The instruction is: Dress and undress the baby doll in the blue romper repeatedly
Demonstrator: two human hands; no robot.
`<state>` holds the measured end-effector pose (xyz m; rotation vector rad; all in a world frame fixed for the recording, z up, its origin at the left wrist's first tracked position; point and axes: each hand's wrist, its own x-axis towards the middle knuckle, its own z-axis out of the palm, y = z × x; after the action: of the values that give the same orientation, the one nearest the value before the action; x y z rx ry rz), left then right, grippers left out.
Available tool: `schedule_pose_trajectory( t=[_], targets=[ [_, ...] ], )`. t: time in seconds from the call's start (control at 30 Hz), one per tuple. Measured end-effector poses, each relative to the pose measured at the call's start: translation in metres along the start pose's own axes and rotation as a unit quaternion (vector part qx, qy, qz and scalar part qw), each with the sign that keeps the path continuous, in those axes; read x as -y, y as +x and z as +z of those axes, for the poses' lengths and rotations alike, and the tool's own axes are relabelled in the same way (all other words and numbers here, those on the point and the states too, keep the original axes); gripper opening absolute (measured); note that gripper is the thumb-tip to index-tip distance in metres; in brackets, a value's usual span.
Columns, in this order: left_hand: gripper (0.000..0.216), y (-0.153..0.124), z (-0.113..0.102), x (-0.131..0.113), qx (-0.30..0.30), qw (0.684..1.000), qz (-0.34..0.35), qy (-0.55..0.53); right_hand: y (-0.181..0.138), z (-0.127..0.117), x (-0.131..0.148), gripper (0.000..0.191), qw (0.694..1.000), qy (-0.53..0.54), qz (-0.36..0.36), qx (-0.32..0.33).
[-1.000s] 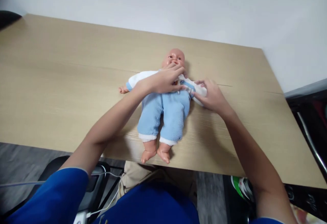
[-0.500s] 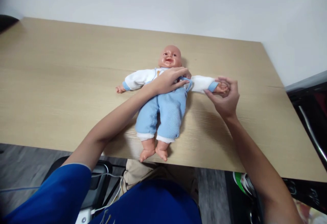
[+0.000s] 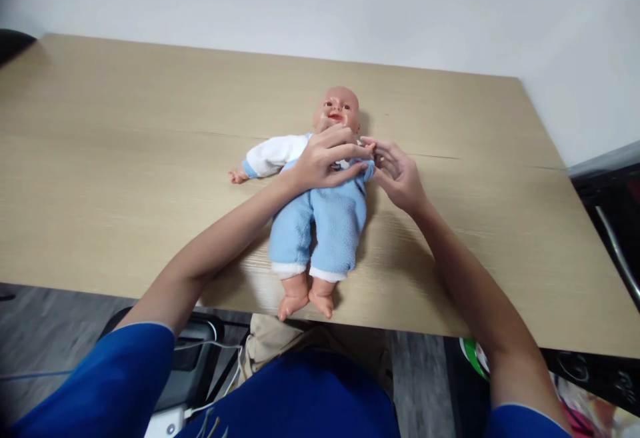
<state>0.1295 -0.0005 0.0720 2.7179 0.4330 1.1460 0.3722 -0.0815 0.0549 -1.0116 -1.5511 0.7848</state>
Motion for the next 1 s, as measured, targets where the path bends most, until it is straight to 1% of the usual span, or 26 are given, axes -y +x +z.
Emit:
schedule_pose_trajectory(
  t=[0.07, 0.13, 0.2, 0.27, 0.4, 0.47, 0.53, 0.6, 0.7, 0.73, 0.8, 0.83, 0.9, 0.93, 1.0],
  targets=[
    [0.066, 0.001, -0.002, -0.002, 0.002, 1.0, -0.011, -0.015, -0.007, -0.004, 0.002, 0.067, 0.999, -0.028, -0.007, 0.013],
    [0.06, 0.004, -0.004, -0.005, 0.0, 0.999, -0.024, -0.046, -0.012, -0.007, 0.002, 0.062, 0.994, -0.099, -0.037, 0.018],
    [0.052, 0.008, -0.007, -0.009, -0.007, 0.995, -0.041, -0.093, -0.017, -0.008, 0.001, 0.062, 0.981, -0.178, -0.082, 0.011],
    [0.041, 0.011, -0.009, -0.012, -0.007, 0.986, -0.07, -0.153, -0.02, -0.007, -0.001, 0.063, 0.967, -0.224, -0.118, -0.002],
    [0.021, 0.017, -0.011, -0.012, 0.022, 0.956, -0.127, -0.265, -0.027, 0.0, -0.006, 0.064, 0.963, -0.236, -0.134, -0.011],
    [0.016, 0.019, -0.01, -0.007, 0.024, 0.947, -0.15, -0.284, -0.03, 0.005, -0.007, 0.062, 0.964, -0.231, -0.132, -0.006],
    [0.015, 0.022, -0.008, -0.001, 0.02, 0.944, -0.173, -0.282, -0.033, 0.01, -0.007, 0.055, 0.968, -0.215, -0.126, -0.01],
    [0.014, 0.024, -0.005, 0.005, 0.024, 0.941, -0.191, -0.277, -0.034, 0.015, -0.005, 0.049, 0.975, -0.192, -0.112, -0.027],
    [0.014, 0.026, -0.001, 0.011, 0.044, 0.941, -0.208, -0.263, -0.035, 0.021, -0.002, 0.05, 0.983, -0.155, -0.078, -0.058],
    [0.014, 0.026, 0.0, 0.011, 0.053, 0.942, -0.213, -0.253, -0.035, 0.022, -0.002, 0.051, 0.988, -0.128, -0.059, -0.069],
    [0.013, 0.026, 0.0, 0.011, 0.074, 0.945, -0.222, -0.23, -0.034, 0.026, -0.005, 0.053, 0.995, -0.039, 0.001, -0.095],
    [0.013, 0.026, -0.001, 0.01, 0.085, 0.945, -0.227, -0.218, -0.033, 0.027, -0.008, 0.055, 0.993, 0.015, 0.038, -0.108],
    [0.016, 0.026, -0.002, 0.008, 0.104, 0.946, -0.235, -0.198, -0.031, 0.028, -0.017, 0.058, 0.981, 0.102, 0.104, -0.129],
    [0.018, 0.026, -0.003, 0.007, 0.111, 0.946, -0.238, -0.188, -0.031, 0.027, -0.021, 0.06, 0.974, 0.122, 0.127, -0.139],
    [0.022, 0.025, -0.003, 0.005, 0.118, 0.95, -0.238, -0.166, -0.031, 0.024, -0.03, 0.062, 0.97, 0.117, 0.16, -0.14]
  ],
)
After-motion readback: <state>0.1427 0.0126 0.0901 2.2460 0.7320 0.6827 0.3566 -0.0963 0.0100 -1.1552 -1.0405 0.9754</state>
